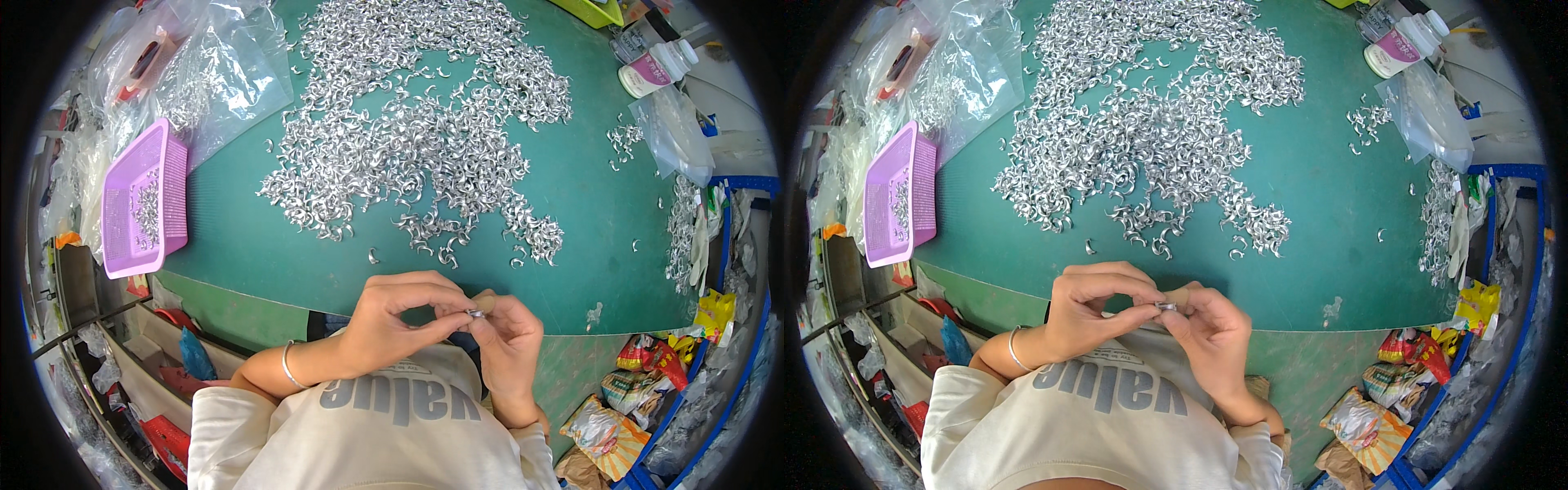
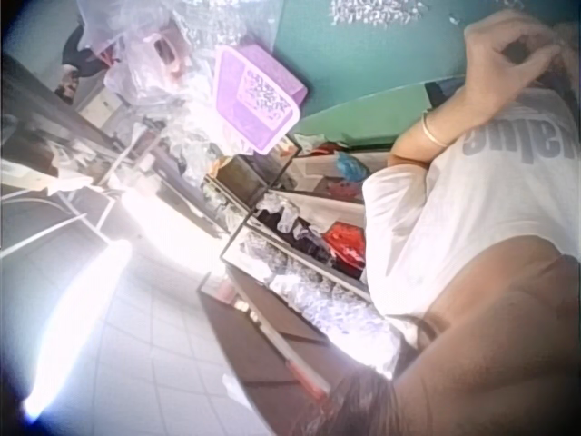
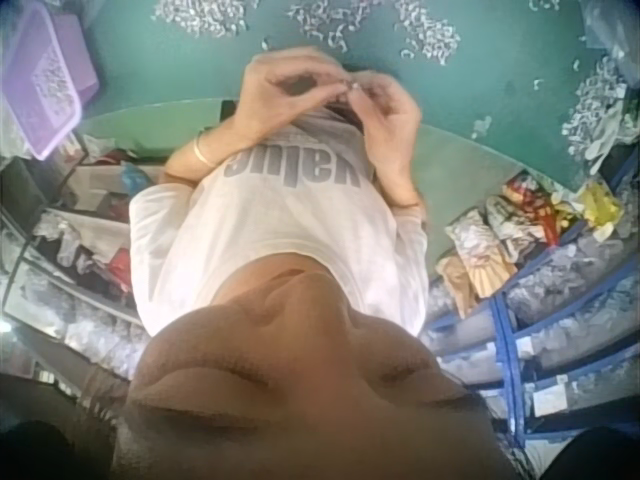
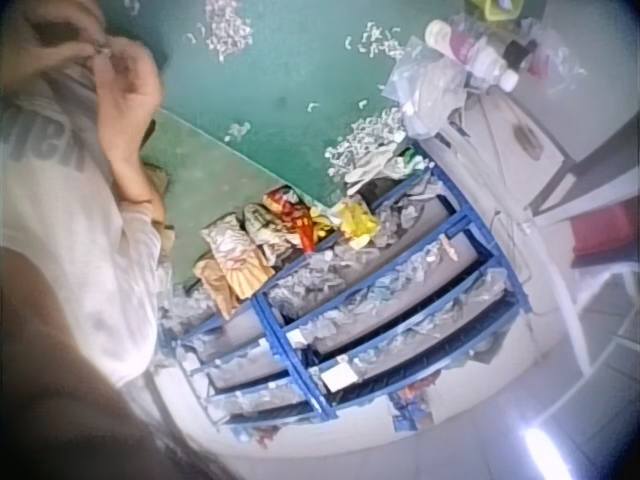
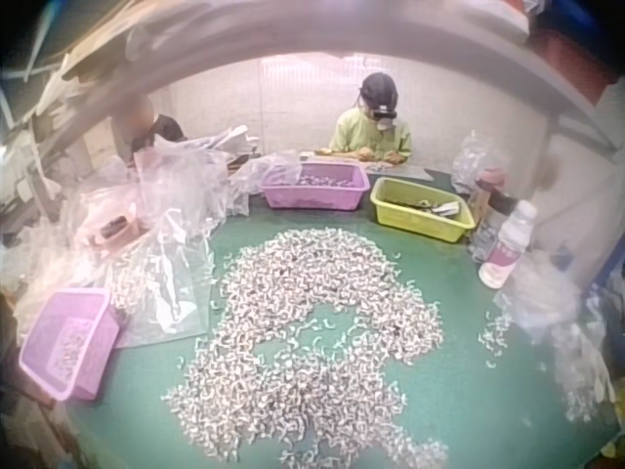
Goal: The person picks up small curved metal components from a pile on the table and joins them together by hand before placing the assembled units into a pink tray.
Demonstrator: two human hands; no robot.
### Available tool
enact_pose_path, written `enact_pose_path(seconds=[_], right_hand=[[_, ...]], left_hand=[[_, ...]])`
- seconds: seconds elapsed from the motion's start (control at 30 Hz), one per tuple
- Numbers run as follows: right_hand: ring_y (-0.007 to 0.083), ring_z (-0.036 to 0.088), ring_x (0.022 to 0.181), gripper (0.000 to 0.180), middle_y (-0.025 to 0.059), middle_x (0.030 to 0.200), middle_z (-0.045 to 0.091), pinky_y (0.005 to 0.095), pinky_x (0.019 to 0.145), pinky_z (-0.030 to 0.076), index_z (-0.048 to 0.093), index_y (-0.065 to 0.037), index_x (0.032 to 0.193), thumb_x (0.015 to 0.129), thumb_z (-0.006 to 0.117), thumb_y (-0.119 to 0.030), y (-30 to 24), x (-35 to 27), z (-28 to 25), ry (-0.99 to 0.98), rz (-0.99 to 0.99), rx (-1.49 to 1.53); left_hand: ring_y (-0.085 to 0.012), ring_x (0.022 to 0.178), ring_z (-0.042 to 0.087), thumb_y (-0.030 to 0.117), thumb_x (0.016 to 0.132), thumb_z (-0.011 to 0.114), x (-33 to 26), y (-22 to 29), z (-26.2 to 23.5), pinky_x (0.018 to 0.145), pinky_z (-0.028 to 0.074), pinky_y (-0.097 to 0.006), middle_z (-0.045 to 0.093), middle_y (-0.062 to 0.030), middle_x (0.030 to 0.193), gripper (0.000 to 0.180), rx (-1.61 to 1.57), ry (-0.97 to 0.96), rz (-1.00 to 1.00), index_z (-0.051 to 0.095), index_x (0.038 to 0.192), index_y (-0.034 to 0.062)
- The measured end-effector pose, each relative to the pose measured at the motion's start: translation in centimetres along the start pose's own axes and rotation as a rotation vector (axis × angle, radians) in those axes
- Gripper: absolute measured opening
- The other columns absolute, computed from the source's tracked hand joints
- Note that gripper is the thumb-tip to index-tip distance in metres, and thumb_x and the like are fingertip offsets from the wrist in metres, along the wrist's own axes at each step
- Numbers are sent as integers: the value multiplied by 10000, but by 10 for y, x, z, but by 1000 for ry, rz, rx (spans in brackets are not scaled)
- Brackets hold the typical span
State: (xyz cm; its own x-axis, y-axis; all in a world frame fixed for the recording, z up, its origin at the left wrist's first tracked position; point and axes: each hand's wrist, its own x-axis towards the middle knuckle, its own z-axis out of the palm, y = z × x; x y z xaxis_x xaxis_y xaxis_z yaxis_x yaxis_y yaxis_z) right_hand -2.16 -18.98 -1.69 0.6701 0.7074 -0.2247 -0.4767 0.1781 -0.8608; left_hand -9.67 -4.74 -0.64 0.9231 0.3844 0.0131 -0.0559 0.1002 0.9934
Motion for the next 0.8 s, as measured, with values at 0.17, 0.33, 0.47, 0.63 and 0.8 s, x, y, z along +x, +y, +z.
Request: enact_pose_path(seconds=[0.17, 0.33, 0.47, 0.63, 0.8], right_hand=[[169, 542, 749, 185, 99, 829, 597, 259, 655, 429, 583, 48, 872, 708, 634, 115, -3, 0, 2, 55, -181, -284], [204, 543, 723, 224, 99, 776, 615, 286, 636, 422, 594, 46, 826, 633, 689, 104, -6, 1, 5, 106, -341, -490], [192, 543, 704, 203, 85, 774, 624, 284, 624, 414, 597, 18, 806, 631, 679, 82, -16, 10, -6, 161, -458, -730], [209, 529, 757, 213, 86, 833, 605, 281, 628, 392, 617, -25, 868, 666, 672, 17, -22, 21, -53, 384, -429, -1195], [234, 493, 792, 220, 74, 853, 551, 328, 688, 354, 621, -41, 876, 667, 688, -45, -15, 32, -47, 247, -474, -1527]], left_hand=[[-125, 669, 588, -17, 752, 645, -1, 2, -2, 562, 468, -230, 629, -86, 822, 129, -7, -16, -2, 656, 880, -4], [-149, 731, 607, -78, 751, 613, -1, 5, -1, 612, 482, -222, 617, -135, 876, 143, -270, -24, -173, 629, 892, -60], [-136, 724, 622, -46, 776, 598, -7, 12, -29, 551, 470, -203, 620, -95, 872, 134, -108, 171, -154, 620, 908, -40], [-113, 728, 582, 36, 798, 616, -24, 25, -135, 659, 460, -212, 627, -59, 818, 105, 720, 1120, 212, 637, 882, -22], [-151, 785, 588, 124, 808, 627, -68, 22, -252, 687, 461, -255, 629, -76, 878, 195, 1292, 1224, 41, 627, 955, -3]])
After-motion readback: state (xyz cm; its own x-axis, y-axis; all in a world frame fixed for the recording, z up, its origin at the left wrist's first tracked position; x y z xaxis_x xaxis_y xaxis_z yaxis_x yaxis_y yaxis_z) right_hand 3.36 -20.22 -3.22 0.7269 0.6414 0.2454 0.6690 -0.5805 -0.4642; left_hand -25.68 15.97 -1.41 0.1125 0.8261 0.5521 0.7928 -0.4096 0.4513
